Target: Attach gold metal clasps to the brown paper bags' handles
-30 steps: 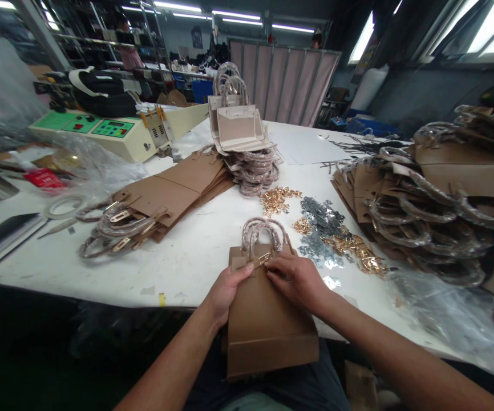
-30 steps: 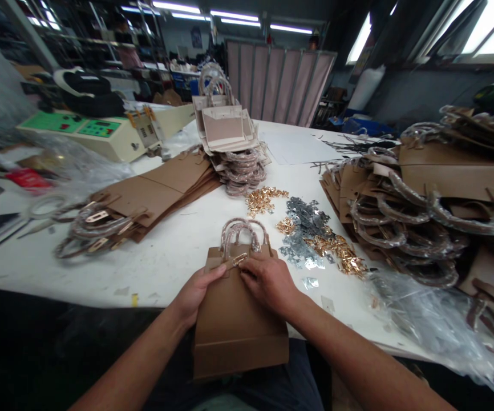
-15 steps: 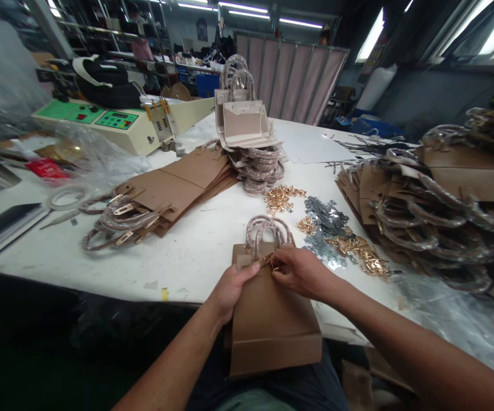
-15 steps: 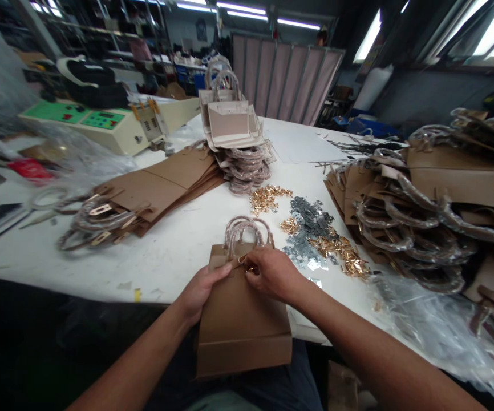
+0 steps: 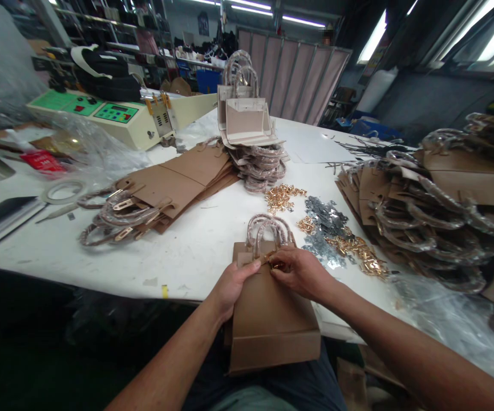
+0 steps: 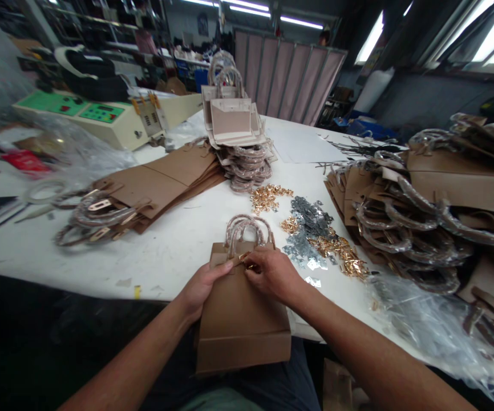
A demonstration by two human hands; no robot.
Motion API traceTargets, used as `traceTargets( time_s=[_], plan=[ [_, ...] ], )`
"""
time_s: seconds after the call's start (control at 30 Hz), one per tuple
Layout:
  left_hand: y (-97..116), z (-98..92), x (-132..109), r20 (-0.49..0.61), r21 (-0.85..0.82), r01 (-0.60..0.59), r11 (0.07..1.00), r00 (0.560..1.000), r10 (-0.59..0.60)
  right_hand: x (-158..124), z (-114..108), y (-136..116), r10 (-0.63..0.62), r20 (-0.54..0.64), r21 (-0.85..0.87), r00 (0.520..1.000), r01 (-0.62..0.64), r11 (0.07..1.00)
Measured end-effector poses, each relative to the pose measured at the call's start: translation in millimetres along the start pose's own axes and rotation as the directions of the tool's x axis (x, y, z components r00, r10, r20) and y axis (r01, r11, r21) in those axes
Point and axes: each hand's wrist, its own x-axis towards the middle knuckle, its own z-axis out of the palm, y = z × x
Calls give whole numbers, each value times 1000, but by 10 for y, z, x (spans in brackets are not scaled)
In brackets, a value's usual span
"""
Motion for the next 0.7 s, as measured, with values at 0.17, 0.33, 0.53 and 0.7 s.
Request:
traceTargets(
  time_s=[0.17, 0.33, 0.53, 0.7],
  plan=[
    [-12, -9, -2, 13, -16, -2, 1000, 1000, 2, -71, -59, -3, -29, 38, 38, 999, 28, 999],
    [-19, -13, 5, 0, -30, -4, 1000, 1000, 4, -83, -115, -7, -51, 55, 58, 997, 48, 997],
    [-6, -19, 9, 9, -24, 3, 1000, 1000, -3, -80, -34, 25, -48, -17, 7, 999, 49, 999],
    [2, -25, 11, 0, -35, 14, 999, 1000, -14, -75, -55, 33, -65, -9, 27, 998, 65, 998]
  ],
)
